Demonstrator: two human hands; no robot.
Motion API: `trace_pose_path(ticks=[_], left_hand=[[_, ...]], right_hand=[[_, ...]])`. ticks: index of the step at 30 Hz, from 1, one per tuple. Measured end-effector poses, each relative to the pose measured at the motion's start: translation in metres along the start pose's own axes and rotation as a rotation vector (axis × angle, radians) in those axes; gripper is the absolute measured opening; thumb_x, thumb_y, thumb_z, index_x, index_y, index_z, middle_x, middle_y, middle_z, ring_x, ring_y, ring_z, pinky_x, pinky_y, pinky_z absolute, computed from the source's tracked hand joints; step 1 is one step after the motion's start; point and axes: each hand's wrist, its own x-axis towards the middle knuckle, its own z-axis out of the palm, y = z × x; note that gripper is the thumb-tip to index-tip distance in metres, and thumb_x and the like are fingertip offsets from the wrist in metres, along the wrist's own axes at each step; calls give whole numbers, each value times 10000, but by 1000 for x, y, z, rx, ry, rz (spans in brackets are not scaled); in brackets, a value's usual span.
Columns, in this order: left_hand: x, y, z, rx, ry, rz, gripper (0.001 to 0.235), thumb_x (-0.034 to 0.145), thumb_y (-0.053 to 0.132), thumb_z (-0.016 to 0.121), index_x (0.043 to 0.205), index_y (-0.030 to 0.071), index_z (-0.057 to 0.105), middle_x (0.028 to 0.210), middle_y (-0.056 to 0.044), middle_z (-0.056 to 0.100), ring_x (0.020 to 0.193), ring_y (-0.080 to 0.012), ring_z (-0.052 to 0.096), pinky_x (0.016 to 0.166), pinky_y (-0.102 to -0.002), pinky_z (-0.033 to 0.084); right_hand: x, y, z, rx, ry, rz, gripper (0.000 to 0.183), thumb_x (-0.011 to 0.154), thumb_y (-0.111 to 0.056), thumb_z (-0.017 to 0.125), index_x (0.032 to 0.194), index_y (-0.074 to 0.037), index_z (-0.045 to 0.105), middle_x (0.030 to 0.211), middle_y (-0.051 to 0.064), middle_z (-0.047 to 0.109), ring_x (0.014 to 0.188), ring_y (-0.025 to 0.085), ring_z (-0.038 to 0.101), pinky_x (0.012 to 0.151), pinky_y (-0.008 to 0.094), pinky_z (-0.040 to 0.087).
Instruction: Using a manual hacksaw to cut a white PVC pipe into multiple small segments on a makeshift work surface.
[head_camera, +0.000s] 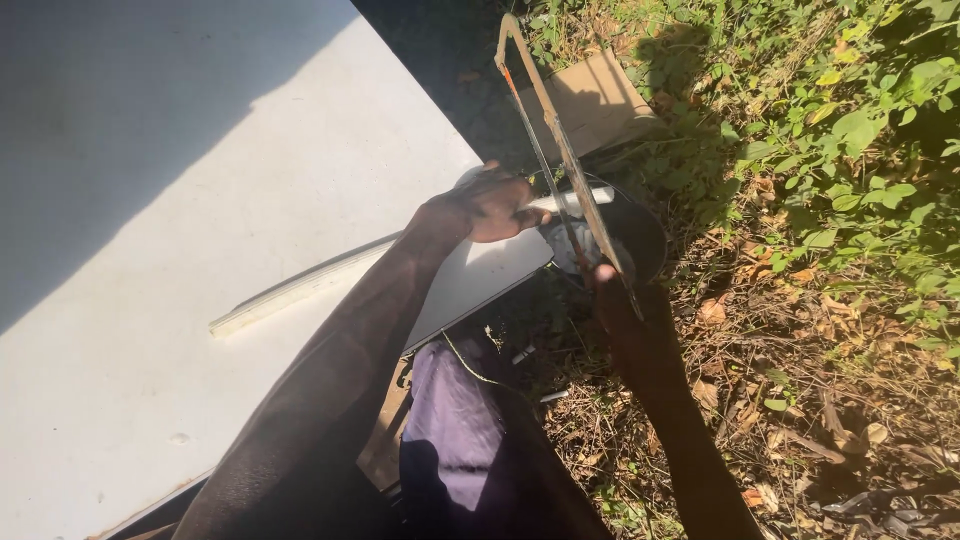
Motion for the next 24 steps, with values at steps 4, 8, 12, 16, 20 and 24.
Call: trace_pose_path(ticks=[4,8,12,16,20,24], left_hand=[[13,-6,2,-10,-10,-26,420,1001,461,502,828,111,656,776,-108,650,980,-281,640,1067,-394,345],[-1,4,-1,77,-12,20,348,1003,414,512,880,123,658,836,-109,675,979,-250,652,1135,-392,274],[10,-4,2,61,-4,-3,428,998,491,482,887,116,656,852,-118,664,1015,-267,631,1122,-388,304],[1,4,-7,14,-25,8,393,1014,433,478,931,95,662,930,-140,684,1065,-268,645,1164,-419,255],[-2,12,-13,33,-31,-2,309,1003,346,499,987,91,674,930,-120,698,1068,-253,657,1191,-419,218],[6,-7,16,46,-10,40,318,1000,380,504,921,114,659,840,-114,672,986,-250,666,1193,-435,213]], right_hand=[[-35,6,-26,-307,-28,155,525,957,-348,573,539,-30,560,401,74,422,348,142,418,339,286,286],[-33,-1,-13,-315,6,117,586,957,-436,604,517,-52,564,383,100,453,322,182,426,371,303,326],[11,-26,32,-153,167,30,511,958,-432,730,649,-67,549,506,77,497,431,152,483,455,315,431],[-8,34,-17,-213,41,91,553,953,-497,631,623,-56,582,452,100,491,374,170,486,333,305,326],[-22,46,-43,-844,-34,-636,367,933,-292,589,714,2,599,598,155,517,517,272,502,530,377,396],[5,3,-23,-776,79,-678,369,944,-295,587,709,-11,606,749,161,496,610,300,512,526,382,427]])
